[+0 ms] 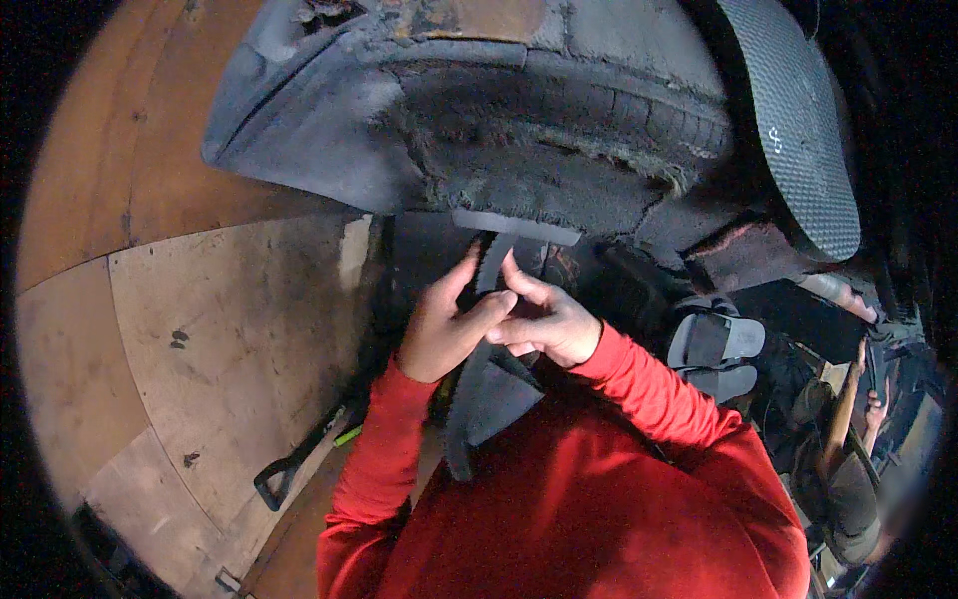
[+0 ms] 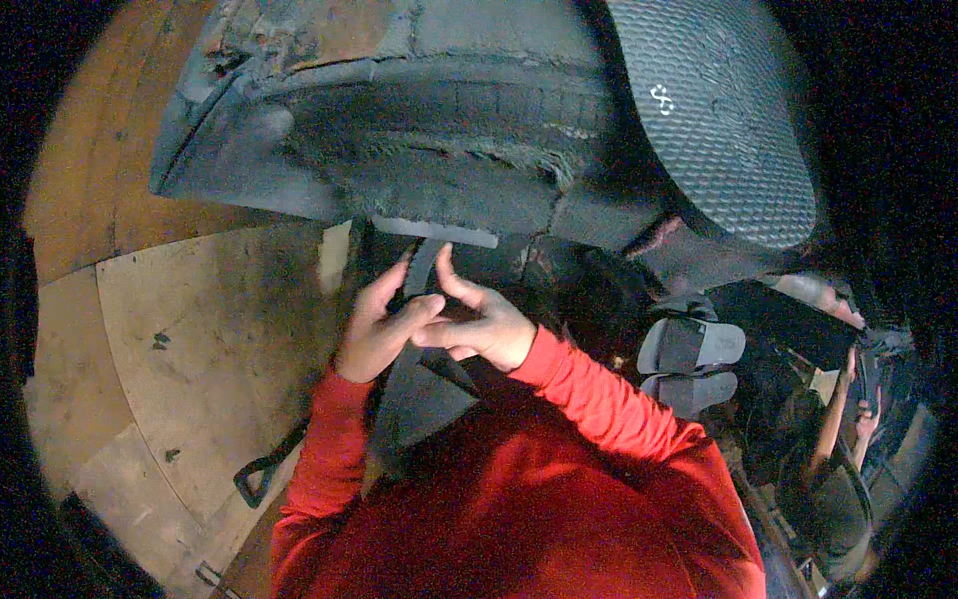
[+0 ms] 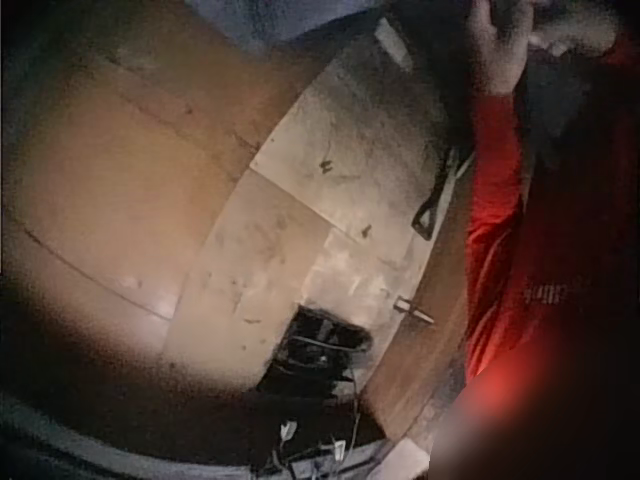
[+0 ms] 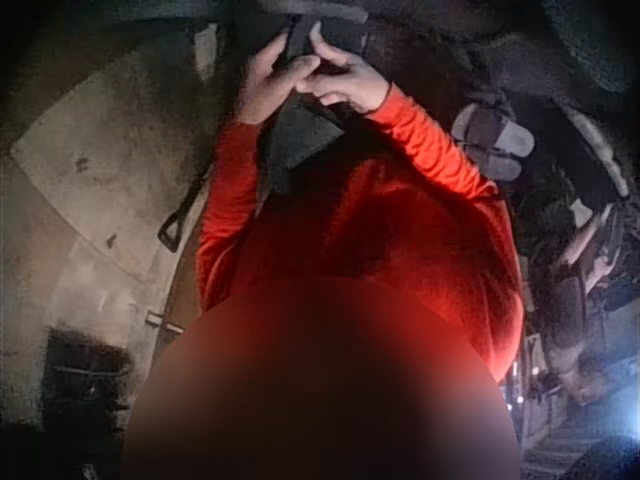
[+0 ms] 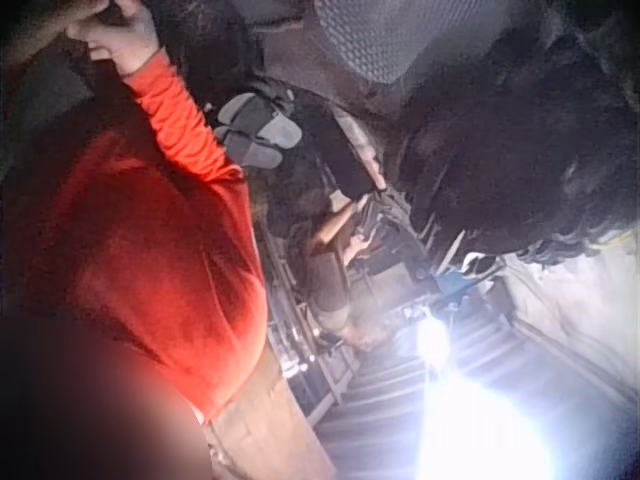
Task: The person repeatedly picks up a pair of grey flip-flops, aligns the straps with the soles, and presses them together to assemble the footwear. The person handles the slippers one at a time, turning them over and pressing the components together before placing them back on a pile.
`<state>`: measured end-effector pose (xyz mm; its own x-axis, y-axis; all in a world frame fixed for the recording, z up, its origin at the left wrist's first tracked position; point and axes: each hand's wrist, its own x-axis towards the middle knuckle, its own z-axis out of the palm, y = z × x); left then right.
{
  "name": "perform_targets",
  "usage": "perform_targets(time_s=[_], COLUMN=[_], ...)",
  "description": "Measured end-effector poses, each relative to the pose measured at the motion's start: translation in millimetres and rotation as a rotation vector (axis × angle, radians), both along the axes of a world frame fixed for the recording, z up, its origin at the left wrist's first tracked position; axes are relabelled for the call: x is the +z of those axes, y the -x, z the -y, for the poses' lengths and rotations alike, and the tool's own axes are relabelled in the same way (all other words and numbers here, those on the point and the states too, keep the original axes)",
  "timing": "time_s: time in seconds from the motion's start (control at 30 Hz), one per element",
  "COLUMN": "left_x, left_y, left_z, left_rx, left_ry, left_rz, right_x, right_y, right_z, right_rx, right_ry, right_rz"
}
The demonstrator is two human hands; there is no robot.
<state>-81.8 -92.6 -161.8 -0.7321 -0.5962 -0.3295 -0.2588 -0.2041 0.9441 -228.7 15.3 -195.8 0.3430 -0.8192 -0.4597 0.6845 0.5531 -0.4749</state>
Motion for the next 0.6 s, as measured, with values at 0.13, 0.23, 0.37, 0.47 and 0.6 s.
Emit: perform_targets(time_s=[0.13, 0.23, 0.37, 0.47, 0.6], left_x=[-37, -57, -60, -48, -23], left_y=[28, 26, 8, 1, 2], left_z=[17, -6, -48, -54, -49], left_rx=[-0.082, 0.087, 0.33, 0.362, 0.392], left_ry=[-0.082, -0.22, -0.466, -0.282, 0.245], left_rz=[0.098, -0.185, -0.448, -0.585, -0.195], right_x=[0, 0, 0, -11, -33], right_y=[31, 37, 10, -10, -23], right_z=[21, 18, -17, -25, -11], right_rx=[-0.023, 0.079, 0.112, -0.12, -0.344], right_ry=[-0.201, 0.014, 0.437, 0.623, 0.705], right_rz=[-0.116, -0.686, -1.573, -2.015, -2.048])
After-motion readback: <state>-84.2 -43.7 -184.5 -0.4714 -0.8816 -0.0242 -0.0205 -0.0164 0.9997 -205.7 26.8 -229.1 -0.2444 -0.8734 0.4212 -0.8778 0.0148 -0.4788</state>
